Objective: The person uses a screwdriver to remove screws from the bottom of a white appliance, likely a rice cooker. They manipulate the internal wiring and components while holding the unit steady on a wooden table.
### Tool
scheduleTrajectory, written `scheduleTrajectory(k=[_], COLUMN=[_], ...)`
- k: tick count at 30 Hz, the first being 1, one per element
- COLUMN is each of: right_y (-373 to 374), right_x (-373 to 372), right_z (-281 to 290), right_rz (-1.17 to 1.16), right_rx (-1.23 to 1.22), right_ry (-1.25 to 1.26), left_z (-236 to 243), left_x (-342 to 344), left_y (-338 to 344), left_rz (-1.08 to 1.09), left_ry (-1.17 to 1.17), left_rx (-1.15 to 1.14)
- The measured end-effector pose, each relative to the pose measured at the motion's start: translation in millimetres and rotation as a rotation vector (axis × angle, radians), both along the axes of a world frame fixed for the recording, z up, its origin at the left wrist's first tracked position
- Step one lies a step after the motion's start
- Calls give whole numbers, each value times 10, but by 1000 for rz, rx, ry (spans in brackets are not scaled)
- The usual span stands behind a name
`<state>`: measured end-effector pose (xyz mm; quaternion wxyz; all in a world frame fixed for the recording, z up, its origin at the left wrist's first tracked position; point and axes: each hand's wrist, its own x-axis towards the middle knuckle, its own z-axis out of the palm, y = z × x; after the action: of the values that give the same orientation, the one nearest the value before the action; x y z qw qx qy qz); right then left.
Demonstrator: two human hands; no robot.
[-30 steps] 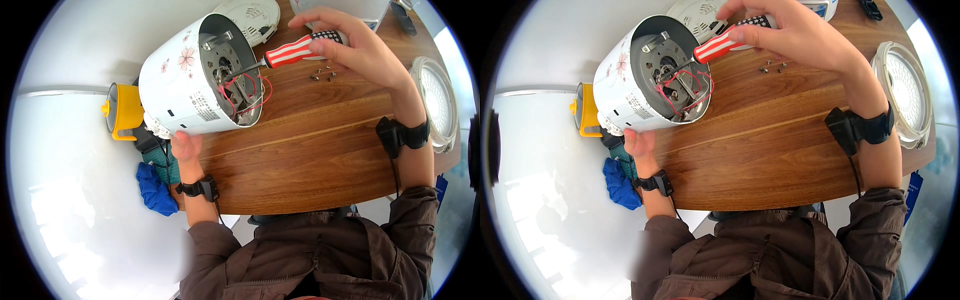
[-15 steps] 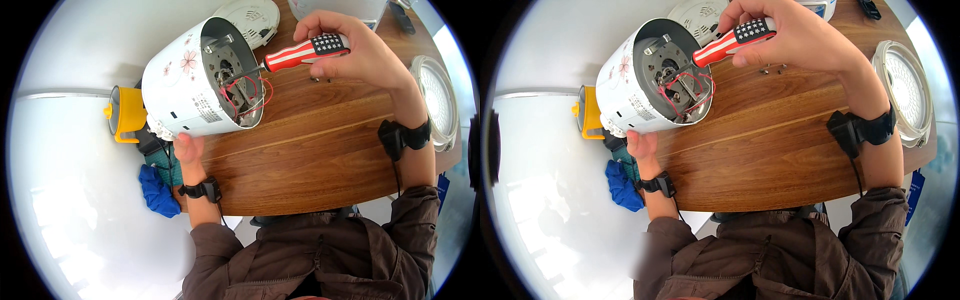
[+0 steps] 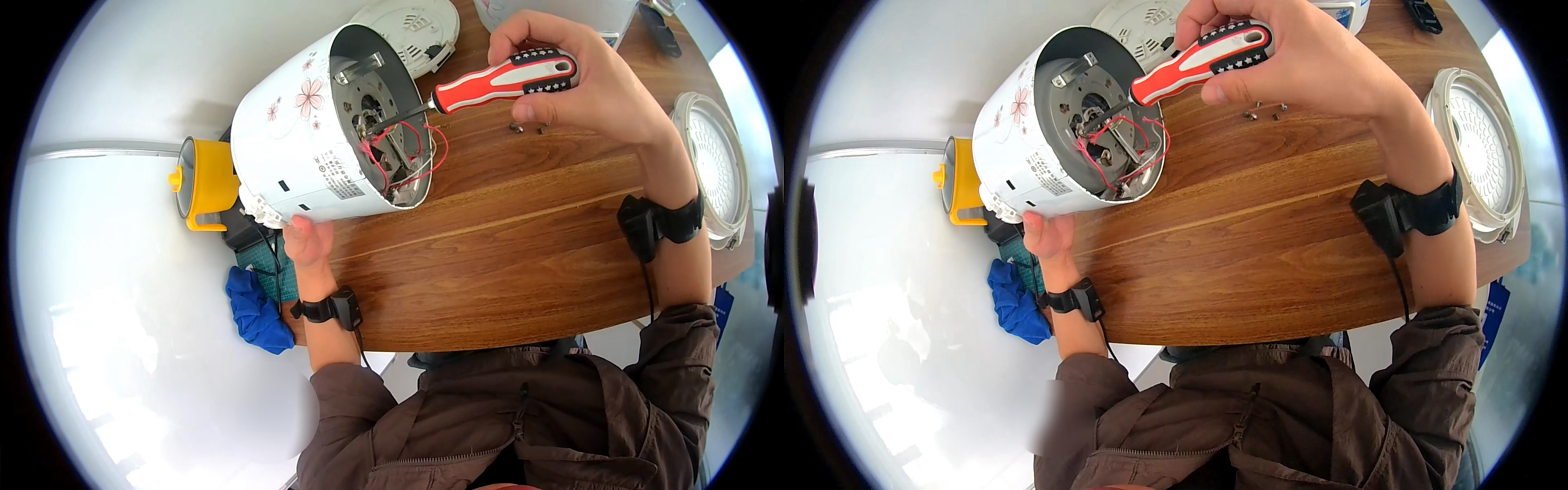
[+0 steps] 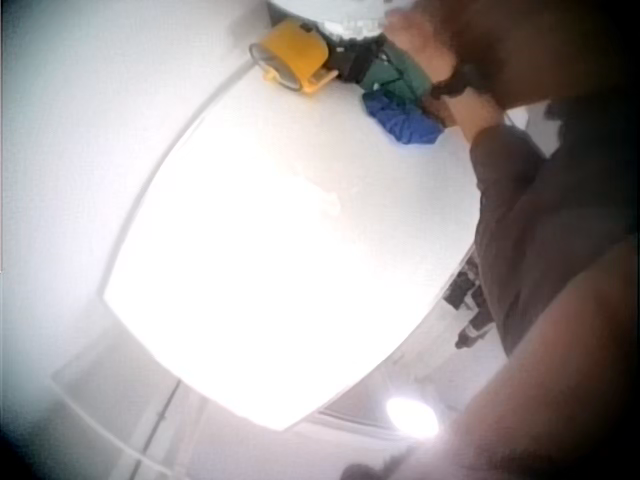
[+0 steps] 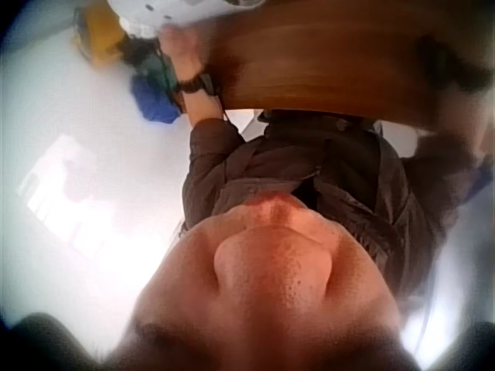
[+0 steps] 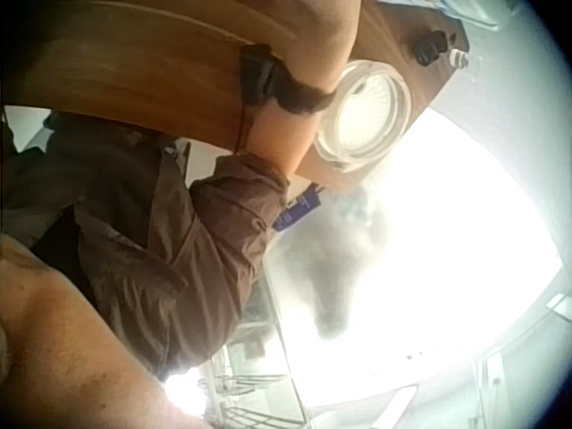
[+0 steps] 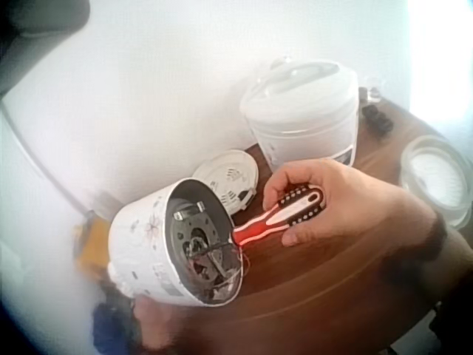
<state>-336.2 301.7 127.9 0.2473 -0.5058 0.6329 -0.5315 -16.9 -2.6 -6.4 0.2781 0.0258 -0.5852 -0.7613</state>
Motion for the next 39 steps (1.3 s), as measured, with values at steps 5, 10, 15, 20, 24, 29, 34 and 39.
scheduleTrajectory(k=[5, 10, 15, 20, 24, 29, 34, 39], right_y=[-10, -100, -81, 22, -55, -96, -8, -19], right_x=[-40, -109, -39, -75, -132, -180, -126, -176], right_z=[2, -349, -330, -65, -309, -443, -197, -258], right_rz=[-18, -63, -31, 104, 74, 98, 134, 172], right_rx=[367, 11, -19, 348, 105, -117, 233, 211], right_ry=[-268, 157, 58, -378, 30, 147, -478, -219], left_z=[-8, 15, 15, -16, -35, -47, -23, -10], left_x=[26, 1, 5, 18, 34, 45, 23, 16], left_y=[-6, 1, 7, 4, -26, -35, -1, -35], left_rz=[-5, -17, -25, -2, 2, 10, 16, -64], left_ry=[4, 7, 10, 12, 6, 2, 3, 2], left_rx=[9, 18, 12, 20, 31, 36, 17, -50])
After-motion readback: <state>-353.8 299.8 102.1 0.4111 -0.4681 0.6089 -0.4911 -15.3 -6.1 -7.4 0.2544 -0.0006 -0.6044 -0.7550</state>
